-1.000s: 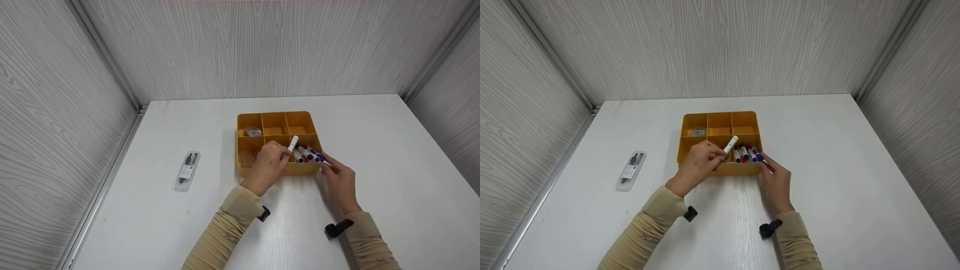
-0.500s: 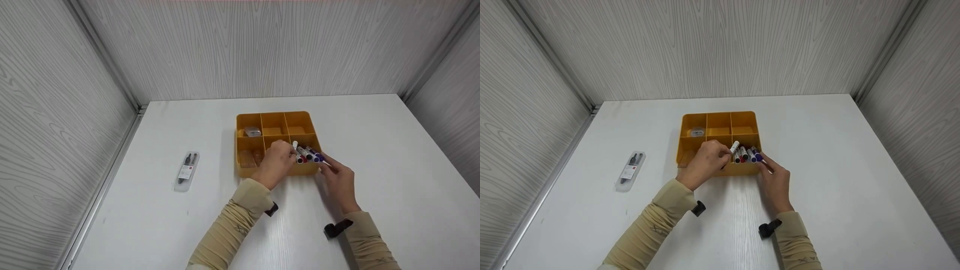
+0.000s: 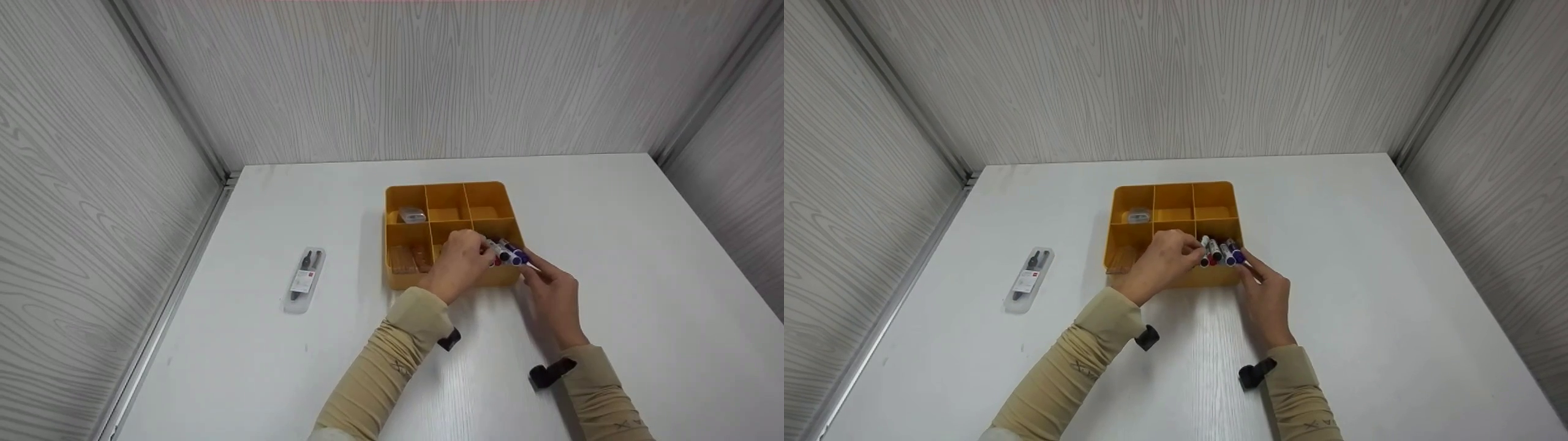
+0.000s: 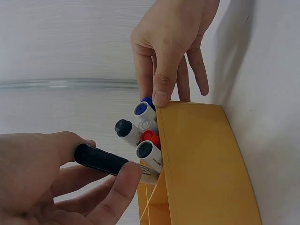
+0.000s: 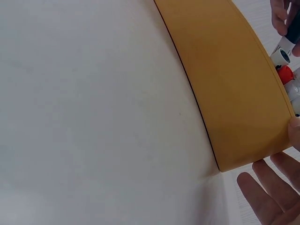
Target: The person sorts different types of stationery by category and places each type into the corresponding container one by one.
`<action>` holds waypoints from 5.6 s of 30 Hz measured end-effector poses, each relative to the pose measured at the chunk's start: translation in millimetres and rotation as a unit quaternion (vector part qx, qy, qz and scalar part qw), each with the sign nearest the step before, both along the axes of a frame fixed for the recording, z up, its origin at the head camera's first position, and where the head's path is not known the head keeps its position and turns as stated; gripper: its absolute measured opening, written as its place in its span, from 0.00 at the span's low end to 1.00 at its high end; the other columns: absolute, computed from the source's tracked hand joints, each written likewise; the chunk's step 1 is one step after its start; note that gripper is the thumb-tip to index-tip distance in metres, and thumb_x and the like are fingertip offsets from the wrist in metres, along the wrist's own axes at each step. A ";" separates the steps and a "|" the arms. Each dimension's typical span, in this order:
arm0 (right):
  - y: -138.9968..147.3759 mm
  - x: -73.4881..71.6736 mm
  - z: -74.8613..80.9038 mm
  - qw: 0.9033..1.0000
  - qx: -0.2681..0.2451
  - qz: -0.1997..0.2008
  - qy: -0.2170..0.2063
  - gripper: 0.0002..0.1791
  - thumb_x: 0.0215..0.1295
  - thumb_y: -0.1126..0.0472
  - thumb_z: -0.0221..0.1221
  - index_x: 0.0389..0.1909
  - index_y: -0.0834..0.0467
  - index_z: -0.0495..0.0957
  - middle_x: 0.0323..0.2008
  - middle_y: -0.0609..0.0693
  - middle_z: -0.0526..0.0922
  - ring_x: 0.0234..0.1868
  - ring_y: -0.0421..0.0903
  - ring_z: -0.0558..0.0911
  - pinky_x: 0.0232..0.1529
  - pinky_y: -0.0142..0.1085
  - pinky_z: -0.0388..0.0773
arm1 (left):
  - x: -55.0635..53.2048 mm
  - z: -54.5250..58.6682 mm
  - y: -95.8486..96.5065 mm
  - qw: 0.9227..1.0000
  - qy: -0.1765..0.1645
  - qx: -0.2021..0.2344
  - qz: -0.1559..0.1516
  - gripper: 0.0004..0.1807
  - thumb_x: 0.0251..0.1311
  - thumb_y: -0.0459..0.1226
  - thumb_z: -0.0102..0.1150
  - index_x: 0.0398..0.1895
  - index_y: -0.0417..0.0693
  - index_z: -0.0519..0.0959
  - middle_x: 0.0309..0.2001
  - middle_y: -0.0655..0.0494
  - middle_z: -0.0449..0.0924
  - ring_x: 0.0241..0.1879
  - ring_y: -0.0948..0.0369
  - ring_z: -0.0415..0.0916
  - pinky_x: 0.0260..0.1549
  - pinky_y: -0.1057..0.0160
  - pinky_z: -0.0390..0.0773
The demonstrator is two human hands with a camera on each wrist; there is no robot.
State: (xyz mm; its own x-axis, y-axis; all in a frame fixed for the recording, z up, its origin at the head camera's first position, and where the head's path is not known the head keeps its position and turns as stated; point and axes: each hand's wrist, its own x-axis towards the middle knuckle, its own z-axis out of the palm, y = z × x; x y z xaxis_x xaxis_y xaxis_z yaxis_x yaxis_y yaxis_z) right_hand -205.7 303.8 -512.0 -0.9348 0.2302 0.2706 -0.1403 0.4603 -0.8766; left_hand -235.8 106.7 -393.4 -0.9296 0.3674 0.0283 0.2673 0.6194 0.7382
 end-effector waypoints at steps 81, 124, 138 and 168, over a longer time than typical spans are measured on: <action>-0.6 -0.2 2.3 0.999 -0.010 -0.010 -0.041 0.24 0.69 0.48 0.59 0.65 0.43 0.75 0.62 0.51 0.80 0.47 0.52 0.86 0.40 0.22 0.80 | 31.2 18.8 -93.6 0.990 0.137 0.005 0.014 0.18 0.66 0.30 0.57 0.59 0.46 0.78 0.60 0.50 0.76 0.58 0.54 0.74 0.54 0.60 0.79; 1.4 -1.7 2.4 0.999 -0.005 -0.011 -0.039 0.25 0.68 0.48 0.59 0.65 0.46 0.75 0.62 0.50 0.80 0.47 0.54 0.86 0.39 0.21 0.80 | 13.1 -64.3 -242.2 0.950 0.076 -0.162 0.256 0.23 0.62 0.33 0.61 0.61 0.39 0.75 0.57 0.34 0.74 0.52 0.39 0.75 0.46 0.43 0.79; 0.2 0.4 3.3 0.999 -0.010 -0.006 -0.038 0.24 0.69 0.49 0.59 0.65 0.45 0.75 0.62 0.52 0.79 0.48 0.54 0.86 0.41 0.20 0.79 | 14.5 -91.2 -251.8 0.952 0.024 -0.171 0.252 0.29 0.60 0.28 0.58 0.67 0.35 0.67 0.48 0.28 0.73 0.47 0.39 0.74 0.44 0.42 0.79; 0.2 0.3 2.3 0.999 -0.010 -0.009 -0.036 0.24 0.68 0.48 0.60 0.64 0.44 0.76 0.61 0.52 0.80 0.47 0.54 0.86 0.40 0.24 0.81 | 9.8 -84.0 -244.0 0.957 -0.032 -0.143 0.249 0.33 0.61 0.33 0.58 0.71 0.41 0.63 0.51 0.29 0.73 0.47 0.40 0.73 0.46 0.45 0.76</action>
